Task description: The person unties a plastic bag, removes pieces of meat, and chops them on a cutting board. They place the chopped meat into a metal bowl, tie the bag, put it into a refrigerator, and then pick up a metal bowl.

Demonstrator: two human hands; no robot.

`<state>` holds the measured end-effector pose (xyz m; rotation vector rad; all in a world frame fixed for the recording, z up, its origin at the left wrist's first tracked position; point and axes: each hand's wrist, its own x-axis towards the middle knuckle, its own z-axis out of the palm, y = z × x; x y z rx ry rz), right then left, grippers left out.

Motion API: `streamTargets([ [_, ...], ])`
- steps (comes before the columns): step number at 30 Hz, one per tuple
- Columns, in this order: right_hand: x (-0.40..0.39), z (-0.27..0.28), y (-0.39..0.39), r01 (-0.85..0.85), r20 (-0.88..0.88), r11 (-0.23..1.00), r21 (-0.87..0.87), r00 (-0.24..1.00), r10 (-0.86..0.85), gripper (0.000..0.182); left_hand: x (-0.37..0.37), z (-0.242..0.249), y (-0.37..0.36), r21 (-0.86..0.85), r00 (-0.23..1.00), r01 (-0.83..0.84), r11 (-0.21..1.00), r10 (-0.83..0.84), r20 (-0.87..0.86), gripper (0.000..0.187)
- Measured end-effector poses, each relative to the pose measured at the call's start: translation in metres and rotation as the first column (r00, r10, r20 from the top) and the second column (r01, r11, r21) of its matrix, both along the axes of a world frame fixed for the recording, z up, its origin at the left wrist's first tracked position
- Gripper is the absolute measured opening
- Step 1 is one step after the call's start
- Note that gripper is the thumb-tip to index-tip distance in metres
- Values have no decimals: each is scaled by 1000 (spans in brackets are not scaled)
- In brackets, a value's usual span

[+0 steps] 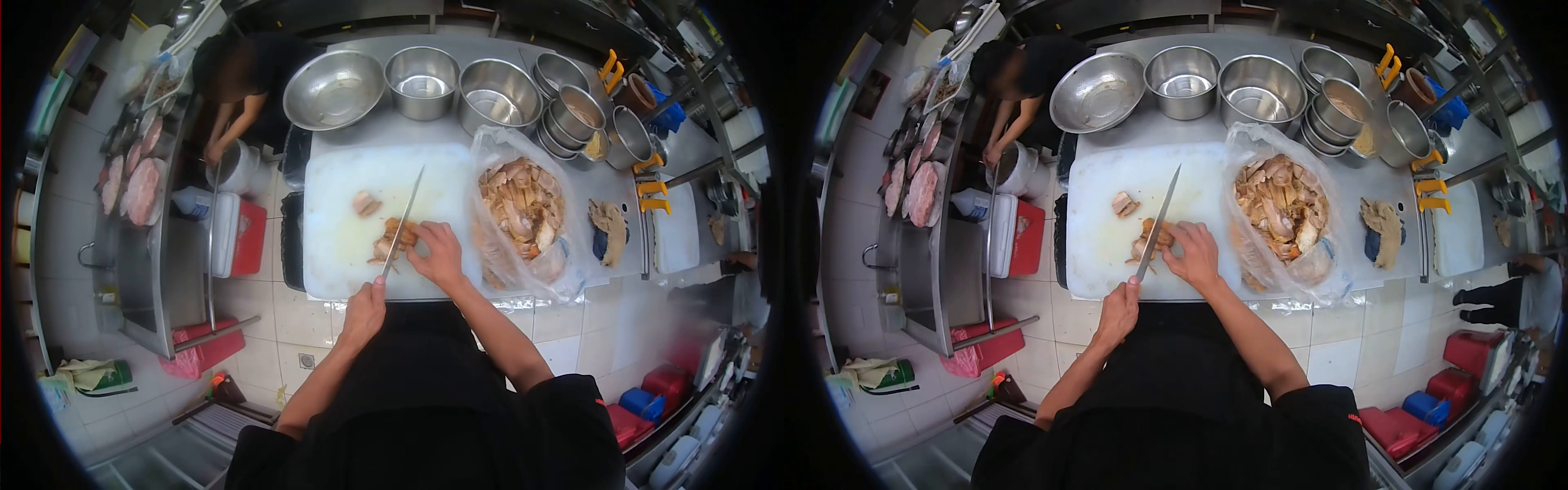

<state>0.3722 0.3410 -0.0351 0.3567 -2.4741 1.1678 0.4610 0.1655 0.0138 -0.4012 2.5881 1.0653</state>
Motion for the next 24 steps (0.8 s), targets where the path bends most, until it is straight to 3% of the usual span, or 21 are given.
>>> streamTargets([
  [2, -5, -5, 2, 4, -9, 1000, 15, 1000, -4, 36, 2, -6, -2, -63, 1000, -4, 998, 3, -23, 60],
  [4, -9, 3, 4, -3, 41, 1000, 15, 999, 3, 31, 1, -9, -4, -51, 987, -134, 990, 129, -93, 58],
  [8, -12, 2, 5, -93, 97, 995, 17, 991, 91, 28, -8, -5, -4, -64, 982, -184, 981, 179, -65, 58],
  [11, -7, 9, 8, -150, 127, 988, 35, 981, 145, 27, -10, 3, 13, 29, 976, -200, 979, 202, -86, 59],
  [13, -3, 15, 9, 14, 32, 990, -142, 999, -10, 23, -11, -2, 22, 15, 986, -135, 991, 136, -95, 60],
  [14, 0, 14, 11, 9, 33, 990, -144, 999, -4, 23, -13, -10, 21, 8, 990, -113, 994, 114, -79, 59],
  [16, 2, 11, 18, 48, 87, 969, -242, 996, -28, 17, -21, 20, 27, 62, 982, -137, 989, 144, -121, 57],
  [19, 12, 12, 21, 87, 97, 960, -265, 993, -63, 18, -23, 77, 39, 194, 953, -177, 965, 217, -211, 54],
  [20, 13, 11, 21, 87, 100, 961, -264, 993, -62, 18, -25, 85, 42, 273, 919, -198, 941, 275, -281, 54],
  [21, 15, 8, 21, 91, 82, 963, -254, 994, -72, 21, -24, 62, 40, 273, 920, -199, 941, 276, -280, 54],
  [23, 22, 3, 21, 91, 63, 965, -245, 995, -78, 23, -19, -5, 36, -125, 994, -65, 990, 54, -93, 53],
  [24, 27, 2, 18, 70, 70, 976, -207, 996, -57, 28, -19, -4, 40, -164, 998, -61, 985, 58, -21, 54],
])
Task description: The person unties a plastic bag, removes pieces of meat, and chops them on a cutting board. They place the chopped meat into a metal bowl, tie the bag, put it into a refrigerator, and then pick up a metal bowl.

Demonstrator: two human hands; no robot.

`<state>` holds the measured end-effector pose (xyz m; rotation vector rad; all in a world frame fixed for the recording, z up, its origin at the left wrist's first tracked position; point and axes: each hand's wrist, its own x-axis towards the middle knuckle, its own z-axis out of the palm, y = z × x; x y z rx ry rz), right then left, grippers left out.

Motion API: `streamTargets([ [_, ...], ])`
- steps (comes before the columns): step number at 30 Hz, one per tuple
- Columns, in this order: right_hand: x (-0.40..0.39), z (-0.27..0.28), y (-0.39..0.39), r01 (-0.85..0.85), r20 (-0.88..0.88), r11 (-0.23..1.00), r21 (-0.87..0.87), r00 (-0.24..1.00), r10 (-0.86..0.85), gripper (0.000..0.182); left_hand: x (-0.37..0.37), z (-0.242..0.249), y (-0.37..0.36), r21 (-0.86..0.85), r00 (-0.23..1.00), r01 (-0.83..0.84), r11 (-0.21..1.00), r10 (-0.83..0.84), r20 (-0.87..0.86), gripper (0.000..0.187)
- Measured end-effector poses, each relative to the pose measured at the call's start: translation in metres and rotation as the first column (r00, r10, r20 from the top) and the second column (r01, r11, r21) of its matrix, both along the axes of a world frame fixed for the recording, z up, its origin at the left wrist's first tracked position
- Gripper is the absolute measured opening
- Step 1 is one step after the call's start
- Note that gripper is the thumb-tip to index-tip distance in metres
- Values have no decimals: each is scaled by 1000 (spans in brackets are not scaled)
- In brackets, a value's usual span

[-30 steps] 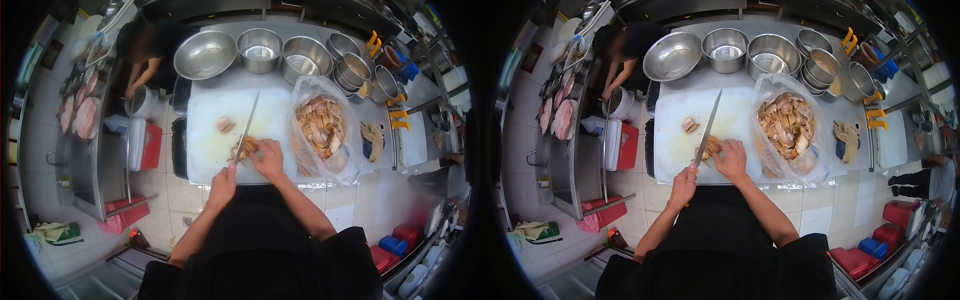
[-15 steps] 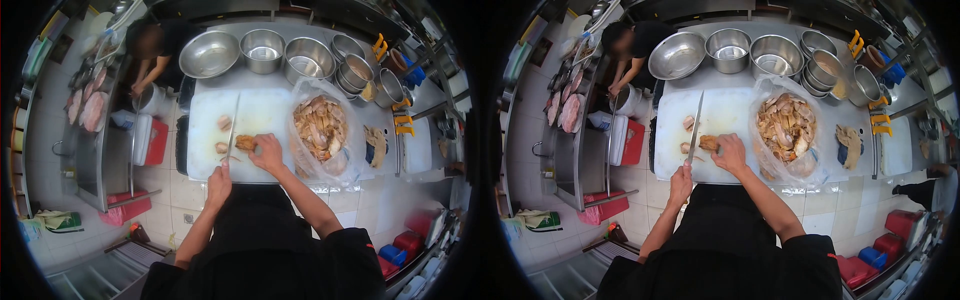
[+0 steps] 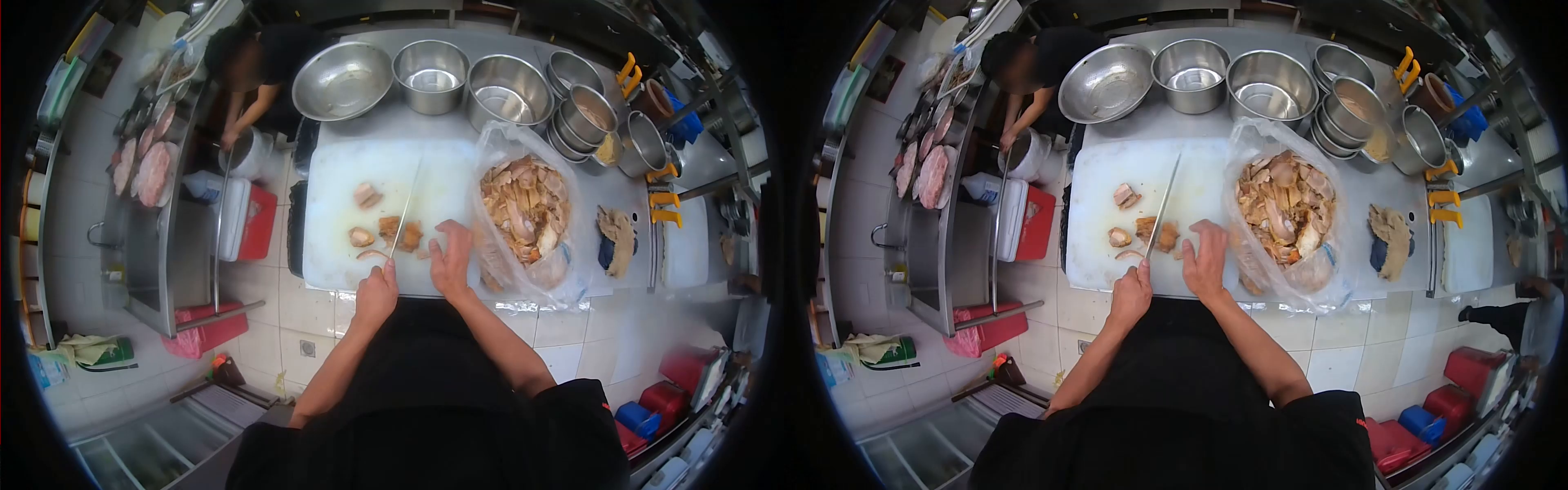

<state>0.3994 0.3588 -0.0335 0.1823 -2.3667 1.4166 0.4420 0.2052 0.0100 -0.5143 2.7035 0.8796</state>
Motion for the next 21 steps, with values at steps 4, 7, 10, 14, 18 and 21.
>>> streamTargets([
  [4, -11, 0, -7, -168, -29, 979, 115, 985, 173, 53, -7, -4, -1, 22, 1000, -15, 1000, 15, 28, 59],
  [7, -12, 16, -19, -280, 113, 916, 286, 959, 258, 76, -9, -5, -11, 86, 1000, -15, 996, 13, 29, 63],
  [10, -20, 6, -27, -329, 182, 871, 365, 943, 280, 100, -3, 18, -27, 199, 995, -89, 976, 95, -20, 64],
  [14, -28, 14, -52, -350, 224, 828, 438, 934, 277, 115, 0, 35, -73, -39, 978, -192, 981, 188, -87, 63],
  [18, -51, -3, -81, -302, 152, 838, 454, 953, 262, 119, 0, 3, -101, -254, 989, -149, 956, 141, -49, 61],
  [21, -72, -10, -87, -254, 104, 876, 411, 967, 232, 112, 6, -20, -115, -211, 990, 6, 978, -35, -135, 63],
])
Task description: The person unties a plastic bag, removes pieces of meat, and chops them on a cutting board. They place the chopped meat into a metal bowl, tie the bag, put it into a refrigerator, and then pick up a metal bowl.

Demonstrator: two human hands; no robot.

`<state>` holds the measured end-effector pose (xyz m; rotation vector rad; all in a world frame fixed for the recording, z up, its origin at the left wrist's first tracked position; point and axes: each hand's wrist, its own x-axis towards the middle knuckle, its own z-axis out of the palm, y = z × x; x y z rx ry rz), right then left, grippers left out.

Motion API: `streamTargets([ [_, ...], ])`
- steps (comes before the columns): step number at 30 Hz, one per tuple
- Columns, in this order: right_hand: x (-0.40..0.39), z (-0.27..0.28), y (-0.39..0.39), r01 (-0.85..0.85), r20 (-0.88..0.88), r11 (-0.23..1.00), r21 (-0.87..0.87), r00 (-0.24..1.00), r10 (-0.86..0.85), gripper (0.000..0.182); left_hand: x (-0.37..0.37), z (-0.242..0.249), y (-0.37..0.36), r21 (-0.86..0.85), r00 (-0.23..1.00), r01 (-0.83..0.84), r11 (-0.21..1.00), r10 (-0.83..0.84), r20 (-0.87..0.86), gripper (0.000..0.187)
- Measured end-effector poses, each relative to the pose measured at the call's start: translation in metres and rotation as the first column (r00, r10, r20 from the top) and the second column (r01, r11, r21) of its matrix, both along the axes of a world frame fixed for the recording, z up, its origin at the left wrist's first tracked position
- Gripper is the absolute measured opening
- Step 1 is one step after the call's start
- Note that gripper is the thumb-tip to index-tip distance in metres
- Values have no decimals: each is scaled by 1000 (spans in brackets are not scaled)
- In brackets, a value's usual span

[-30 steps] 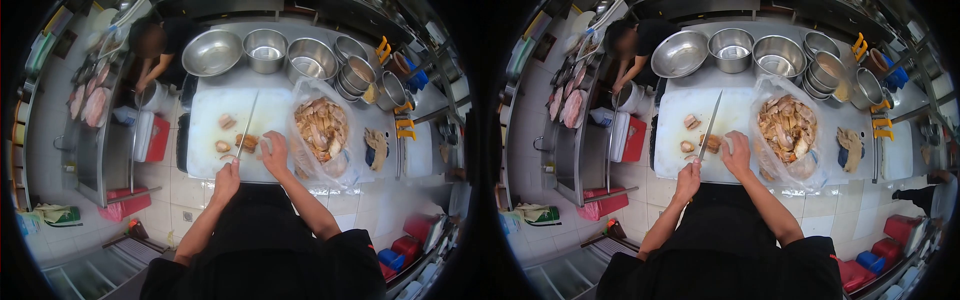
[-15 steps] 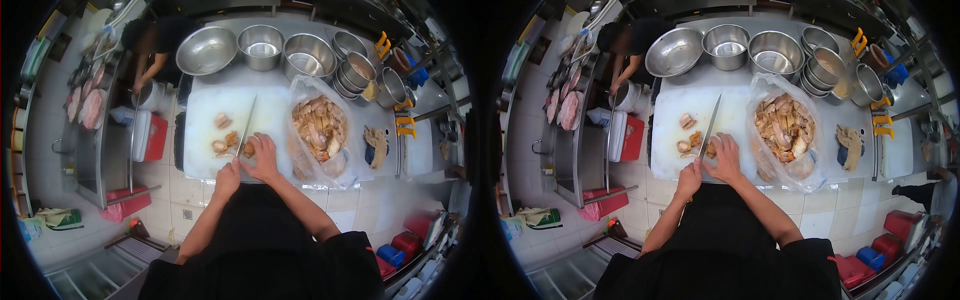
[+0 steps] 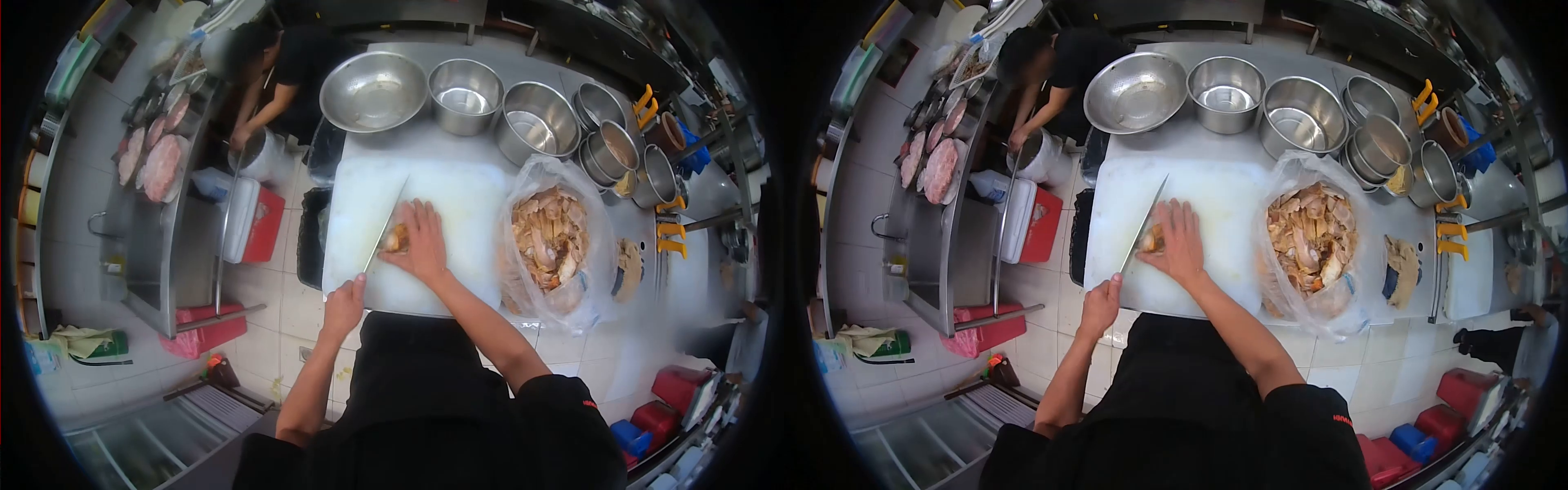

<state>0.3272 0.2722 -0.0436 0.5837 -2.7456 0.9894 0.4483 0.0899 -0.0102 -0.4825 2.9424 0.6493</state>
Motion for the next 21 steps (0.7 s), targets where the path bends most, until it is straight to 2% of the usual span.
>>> streamTargets([
  [1, -3, -2, 0, 4, -20, 1000, -28, 1000, -4, 107, -6, 14, -2, 357, 963, -204, 912, 122, 241, 64],
  [2, -6, -3, 1, 2, -45, 998, -56, 999, -5, 102, -10, 22, -5, 600, 862, -446, 664, 138, 488, 66],
  [3, -7, 6, 2, -12, -35, 1000, 14, 999, 13, 90, -8, 21, -13, 605, 861, -450, 657, 140, 489, 66],
  [5, -10, 6, 1, -35, -46, 999, 34, 998, 37, 87, 1, 20, -28, 743, 823, -545, 388, 77, 563, 66],
  [7, -15, 19, -3, -47, -61, 997, 54, 997, 51, 83, 14, 16, -35, 741, 811, -557, 375, 54, 582, 66],
  [9, -30, 43, -7, 118, -97, 988, 101, 989, -108, 74, 18, 12, -40, 733, 801, -564, 380, 35, 598, 66],
  [11, -81, 44, -27, 174, -224, 985, -8, 959, -171, 70, 20, 14, -42, 727, 785, -582, 363, 17, 620, 66],
  [13, -138, 56, -40, 40, -274, 998, -40, 960, -49, 63, 20, 14, -45, 728, 782, -579, 367, -5, 624, 66],
  [14, -162, 52, -42, 55, -282, 998, -36, 957, -63, 63, 20, 13, -46, 729, 781, -577, 369, -12, 624, 66],
  [16, -198, 40, -43, 58, -395, 992, 111, 919, -9, 55, 17, 14, -47, 733, 784, -566, 377, -31, 620, 67],
  [17, -209, 38, -38, 69, -398, 991, 113, 917, -19, 55, 17, 14, -48, 717, 780, -567, 405, -16, 626, 67],
  [19, -215, 39, -23, -76, 38, 904, 420, 997, 66, 44, 17, 17, -51, 700, 776, -567, 433, -3, 631, 68],
  [21, -203, 39, -12, -103, 12, 879, 466, 994, 110, 38, 17, 25, -53, 694, 771, -566, 445, -14, 637, 67],
])
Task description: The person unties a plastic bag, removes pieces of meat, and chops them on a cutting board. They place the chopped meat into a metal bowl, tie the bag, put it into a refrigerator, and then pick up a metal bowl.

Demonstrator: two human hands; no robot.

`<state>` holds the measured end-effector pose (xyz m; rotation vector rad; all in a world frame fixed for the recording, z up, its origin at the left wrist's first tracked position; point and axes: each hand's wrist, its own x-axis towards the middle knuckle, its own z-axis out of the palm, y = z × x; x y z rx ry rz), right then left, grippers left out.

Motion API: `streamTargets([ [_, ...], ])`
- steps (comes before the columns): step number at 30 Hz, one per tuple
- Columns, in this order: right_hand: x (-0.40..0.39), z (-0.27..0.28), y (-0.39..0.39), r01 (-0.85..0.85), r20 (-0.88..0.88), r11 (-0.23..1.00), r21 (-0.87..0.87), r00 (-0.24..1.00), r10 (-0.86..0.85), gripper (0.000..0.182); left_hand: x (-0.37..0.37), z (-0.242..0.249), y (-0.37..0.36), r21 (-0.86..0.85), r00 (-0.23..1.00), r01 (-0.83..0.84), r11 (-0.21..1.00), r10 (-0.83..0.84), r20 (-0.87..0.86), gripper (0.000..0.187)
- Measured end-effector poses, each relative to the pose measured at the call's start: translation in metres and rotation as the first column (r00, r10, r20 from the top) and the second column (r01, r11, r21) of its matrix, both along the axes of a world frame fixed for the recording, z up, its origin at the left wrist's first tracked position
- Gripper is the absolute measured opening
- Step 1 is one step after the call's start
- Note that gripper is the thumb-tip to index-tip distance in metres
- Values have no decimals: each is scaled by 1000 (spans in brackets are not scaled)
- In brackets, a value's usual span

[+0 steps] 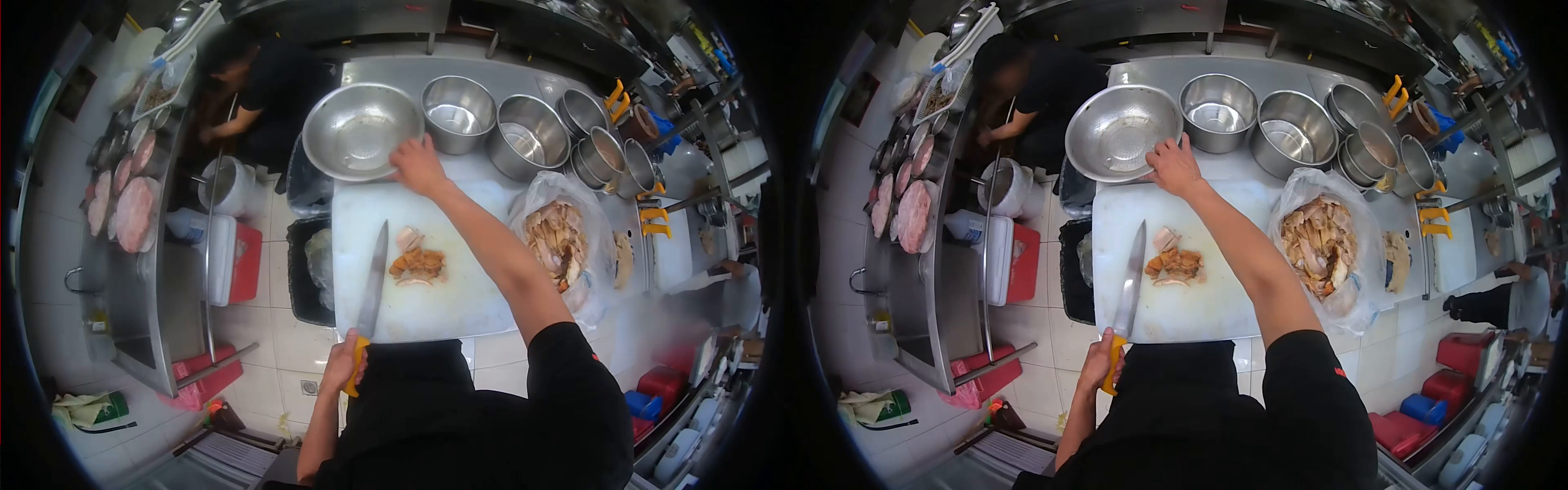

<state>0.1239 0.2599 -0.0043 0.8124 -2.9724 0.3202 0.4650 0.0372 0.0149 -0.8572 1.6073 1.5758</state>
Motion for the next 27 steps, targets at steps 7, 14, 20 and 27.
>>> streamTargets([
  [7, 64, 26, 11, -17, -266, 924, -381, 959, -92, 50, 7, -3, -9, 148, 998, -19, 989, 11, 55, 67],
  [14, 201, -12, -4, 166, -36, 874, -456, 978, -204, 72, 18, -19, 1, 262, 997, -24, 965, 2, 83, 68],
  [20, 204, -36, -38, 348, 10, 740, -576, 907, -420, 50, 7, -18, 24, 322, 988, -28, 946, -23, 152, 67],
  [27, 185, -32, -41, 266, -12, 541, -798, 890, -455, 33, -3, 7, 36, 328, 992, -56, 943, 15, 126, 66],
])
